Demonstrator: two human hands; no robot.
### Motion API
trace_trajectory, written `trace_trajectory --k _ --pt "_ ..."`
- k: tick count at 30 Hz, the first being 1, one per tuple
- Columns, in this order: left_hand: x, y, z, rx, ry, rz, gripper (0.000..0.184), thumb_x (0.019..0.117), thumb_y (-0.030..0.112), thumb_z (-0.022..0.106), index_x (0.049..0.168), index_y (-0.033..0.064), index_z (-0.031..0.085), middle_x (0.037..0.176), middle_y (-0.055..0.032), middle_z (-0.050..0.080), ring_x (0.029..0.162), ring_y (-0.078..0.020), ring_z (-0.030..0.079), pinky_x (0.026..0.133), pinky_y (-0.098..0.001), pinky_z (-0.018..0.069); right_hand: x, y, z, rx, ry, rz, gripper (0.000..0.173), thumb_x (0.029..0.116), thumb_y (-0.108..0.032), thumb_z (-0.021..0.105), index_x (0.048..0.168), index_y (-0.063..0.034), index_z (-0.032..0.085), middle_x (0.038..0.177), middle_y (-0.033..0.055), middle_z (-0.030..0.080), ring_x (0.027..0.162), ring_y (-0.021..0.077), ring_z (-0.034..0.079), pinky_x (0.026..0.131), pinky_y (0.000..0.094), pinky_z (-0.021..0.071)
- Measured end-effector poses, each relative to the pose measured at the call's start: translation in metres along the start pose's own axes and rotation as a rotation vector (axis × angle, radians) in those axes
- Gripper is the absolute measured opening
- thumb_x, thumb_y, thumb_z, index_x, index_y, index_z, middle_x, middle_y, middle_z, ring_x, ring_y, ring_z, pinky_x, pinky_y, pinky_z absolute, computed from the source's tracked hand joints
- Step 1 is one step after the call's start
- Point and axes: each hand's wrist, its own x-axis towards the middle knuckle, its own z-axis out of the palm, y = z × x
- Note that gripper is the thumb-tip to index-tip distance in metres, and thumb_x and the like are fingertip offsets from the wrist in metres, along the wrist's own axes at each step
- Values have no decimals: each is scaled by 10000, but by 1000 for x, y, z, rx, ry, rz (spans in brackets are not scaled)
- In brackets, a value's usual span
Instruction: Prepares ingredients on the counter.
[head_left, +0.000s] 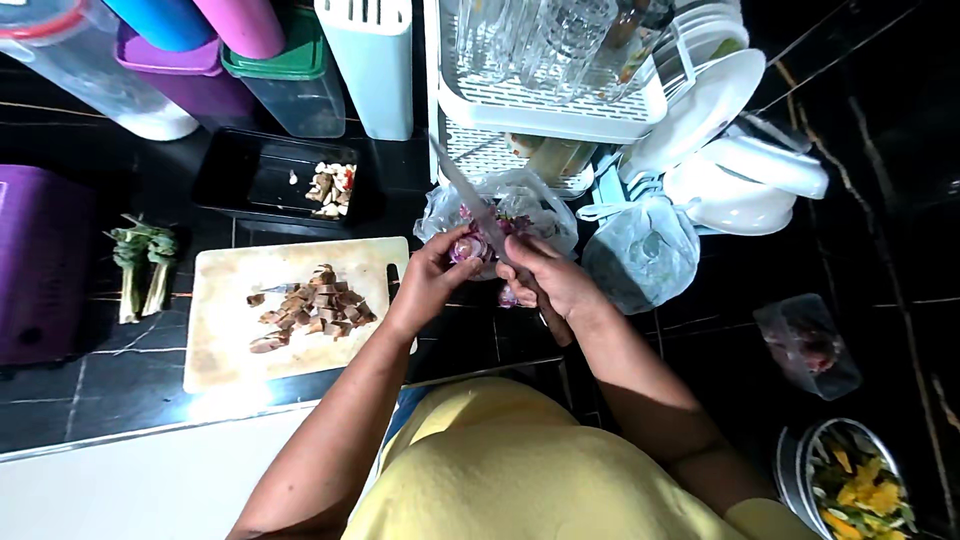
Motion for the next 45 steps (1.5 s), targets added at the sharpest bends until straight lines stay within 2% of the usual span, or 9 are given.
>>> trace_trajectory --k 10,12,13,15,21,30,36,41,45 --pt "-2 -9 0 -564 -27 -88 369 946 35 657 1303 107 602 1127 -68 701 966 -183 708 900 -370 605 16 6 -13 -321 309 -42 339 1070 -472 489 1253 -214 612 736 -1 524 455 68 412 399 214 387" --pt "-2 -6 2 -545 -31 -99 397 936 8 655 1315 101 584 1162 -70 693 993 -193 707 912 -386 605 24 5 -28 -713 378 -39 519 1069 -504 472 1505 -230 536 1166 107 706 924 228 693 804 458 576" --pt "-1 -6 2 -529 -17 -103 410 934 -9 650 1323 95 575 1178 -72 686 1005 -199 705 915 -395 605 26 4 -31 -803 360 -18 586 1076 -495 458 1571 -181 447 1342 174 653 1148 341 664 975 593 511" --pt "0 -6 3 -495 26 -117 402 939 -2 647 1323 94 573 1179 -75 682 995 -198 703 897 -393 607 24 4 -26 -877 380 -17 623 1066 -527 461 1597 -207 406 1334 216 645 1107 411 659 925 667 493" --pt "4 -5 6 -431 60 -118 267 991 52 607 1255 91 601 1060 -33 710 901 -133 706 841 -331 612 8 8 0 -756 154 -399 642 1041 -337 590 1605 -130 365 1367 127 644 1130 195 677 971 432 564" --pt "4 -1 7 -307 97 -20 297 928 -31 648 1208 65 670 1056 -17 737 923 -104 706 843 -310 610 4 19 13 -835 191 -506 652 1008 -409 631 1556 -106 447 1436 86 611 1209 203 651 1006 469 552" --pt "1 10 16 -126 156 60 258 937 -22 672 1180 59 644 1012 -3 735 874 -78 705 807 -275 609 9 28 26 -821 371 -573 587 1007 -399 636 1497 -95 523 1306 118 673 1092 219 691 906 468 589" --pt "2 4 15 -195 104 32 340 956 4 670 1285 42 592 1078 -49 714 864 -128 712 788 -305 624 4 14 21 -433 244 -350 408 1046 -310 575 1418 -142 584 984 26 669 641 60 551 566 241 492" --pt "3 -2 6 -419 -21 -23 347 974 27 634 1313 79 585 1107 -72 703 926 -174 710 853 -355 616 5 3 -4 11 152 -144 341 1074 -476 437 1076 -170 586 727 -24 521 446 53 400 408 197 402"
